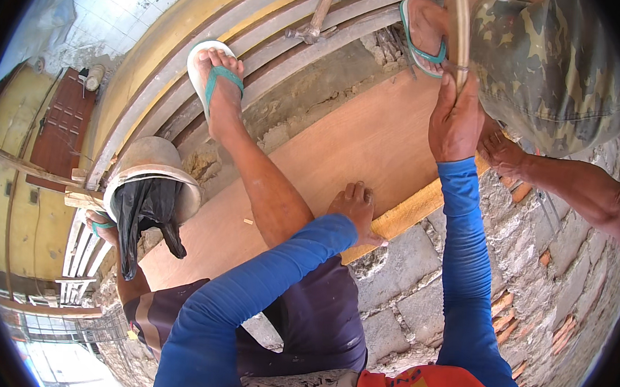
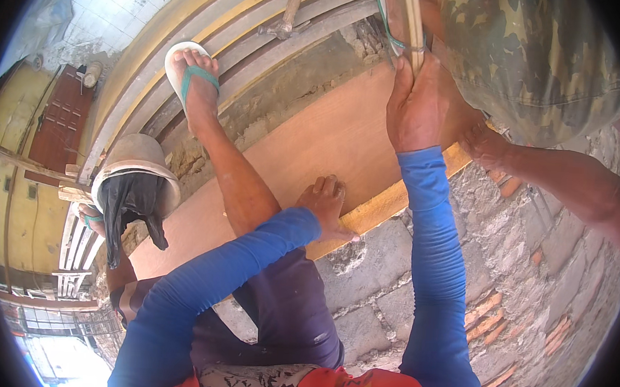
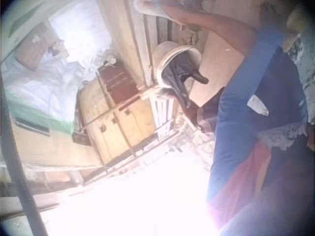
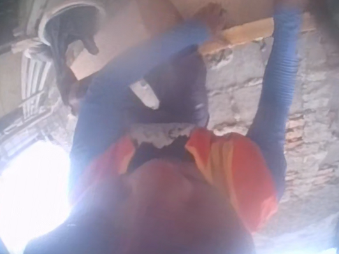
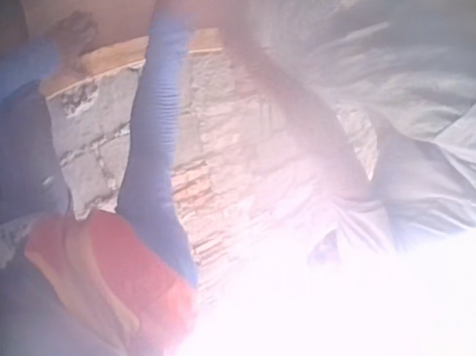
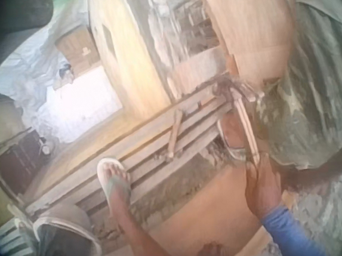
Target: The person positions a long wooden plank against a brick wall and secures it to a wooden frame using a hammer and nails. They repeatedly pick up nails from a bucket and hammer them into the plank to fasten it in place.
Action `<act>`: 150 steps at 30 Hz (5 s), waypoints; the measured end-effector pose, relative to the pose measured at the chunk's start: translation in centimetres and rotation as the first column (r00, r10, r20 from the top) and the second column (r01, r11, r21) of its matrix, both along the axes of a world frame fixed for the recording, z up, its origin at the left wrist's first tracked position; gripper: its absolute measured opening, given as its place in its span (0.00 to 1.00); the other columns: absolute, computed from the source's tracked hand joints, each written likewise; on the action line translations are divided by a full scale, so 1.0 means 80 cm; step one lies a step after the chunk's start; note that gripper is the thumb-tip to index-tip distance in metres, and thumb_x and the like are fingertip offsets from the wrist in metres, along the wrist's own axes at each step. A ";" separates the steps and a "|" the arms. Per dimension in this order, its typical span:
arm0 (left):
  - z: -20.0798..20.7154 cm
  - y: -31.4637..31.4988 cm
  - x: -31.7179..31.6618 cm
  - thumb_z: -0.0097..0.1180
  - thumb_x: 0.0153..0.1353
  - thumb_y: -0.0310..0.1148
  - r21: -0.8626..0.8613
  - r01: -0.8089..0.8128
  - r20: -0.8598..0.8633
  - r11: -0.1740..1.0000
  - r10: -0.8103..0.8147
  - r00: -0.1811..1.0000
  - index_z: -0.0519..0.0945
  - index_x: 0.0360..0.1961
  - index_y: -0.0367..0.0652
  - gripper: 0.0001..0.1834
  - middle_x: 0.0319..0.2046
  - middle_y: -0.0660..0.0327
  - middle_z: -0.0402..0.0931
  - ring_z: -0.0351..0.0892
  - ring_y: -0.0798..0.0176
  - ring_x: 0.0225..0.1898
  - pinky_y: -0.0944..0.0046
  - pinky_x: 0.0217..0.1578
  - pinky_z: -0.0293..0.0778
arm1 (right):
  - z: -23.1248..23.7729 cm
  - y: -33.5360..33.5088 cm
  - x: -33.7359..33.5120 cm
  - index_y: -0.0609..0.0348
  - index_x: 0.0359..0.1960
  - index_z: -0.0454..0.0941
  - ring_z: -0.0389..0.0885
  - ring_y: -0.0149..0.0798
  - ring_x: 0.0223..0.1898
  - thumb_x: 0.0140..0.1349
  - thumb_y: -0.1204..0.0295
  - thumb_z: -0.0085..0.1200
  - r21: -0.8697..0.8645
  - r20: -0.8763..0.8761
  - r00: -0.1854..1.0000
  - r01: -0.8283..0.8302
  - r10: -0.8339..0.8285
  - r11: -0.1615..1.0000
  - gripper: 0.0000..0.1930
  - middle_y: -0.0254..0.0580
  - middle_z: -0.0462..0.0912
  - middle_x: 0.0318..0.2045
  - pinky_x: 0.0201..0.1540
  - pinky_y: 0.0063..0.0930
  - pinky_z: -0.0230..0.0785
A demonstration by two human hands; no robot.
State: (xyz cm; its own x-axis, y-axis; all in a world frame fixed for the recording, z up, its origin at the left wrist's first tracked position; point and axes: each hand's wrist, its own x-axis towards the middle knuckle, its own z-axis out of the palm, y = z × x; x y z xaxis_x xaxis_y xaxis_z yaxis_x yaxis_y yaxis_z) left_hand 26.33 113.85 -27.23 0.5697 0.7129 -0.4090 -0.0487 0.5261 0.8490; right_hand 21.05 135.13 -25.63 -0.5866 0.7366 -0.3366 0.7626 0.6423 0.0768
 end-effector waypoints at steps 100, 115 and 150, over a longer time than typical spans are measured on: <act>0.415 -1.017 0.089 0.38 0.72 0.42 -0.061 -0.884 -0.998 -0.464 0.041 0.048 0.76 0.45 0.34 0.21 0.40 0.35 0.79 0.77 0.30 0.44 0.40 0.46 0.73 | 0.442 -0.594 -0.225 0.59 0.31 0.72 0.70 0.27 0.14 0.67 0.63 0.58 -0.834 -0.319 0.915 -0.148 -0.246 0.532 0.13 0.32 0.72 0.16 0.18 0.25 0.68; 0.479 -1.188 0.208 0.36 0.73 0.42 -0.528 -0.779 -0.841 -0.338 0.078 0.536 0.79 0.49 0.43 0.21 0.42 0.48 0.84 0.80 0.49 0.50 0.50 0.64 0.61 | 0.546 -0.780 -0.413 0.64 0.38 0.81 0.77 0.32 0.16 0.63 0.49 0.59 -0.414 -0.291 0.922 -0.360 0.253 0.836 0.24 0.38 0.76 0.18 0.20 0.30 0.70; 0.337 -1.498 -0.126 0.44 0.65 0.34 -0.183 -0.958 -0.896 -0.223 0.439 0.069 0.76 0.51 0.41 0.17 0.45 0.47 0.79 0.81 0.47 0.40 0.47 0.41 0.78 | 0.400 -0.965 -0.202 0.55 0.43 0.84 0.84 0.57 0.43 0.63 0.49 0.53 -0.398 0.197 0.888 -0.315 0.415 0.862 0.22 0.55 0.85 0.39 0.48 0.48 0.76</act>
State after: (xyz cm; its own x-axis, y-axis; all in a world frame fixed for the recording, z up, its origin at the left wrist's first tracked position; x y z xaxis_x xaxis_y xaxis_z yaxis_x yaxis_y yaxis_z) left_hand 16.29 -5.95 -0.28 -0.5289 -0.2654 -0.8061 -0.7449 0.6003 0.2912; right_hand 4.87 57.96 6.34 -0.6402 0.2934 -0.7100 0.4497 0.8924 -0.0368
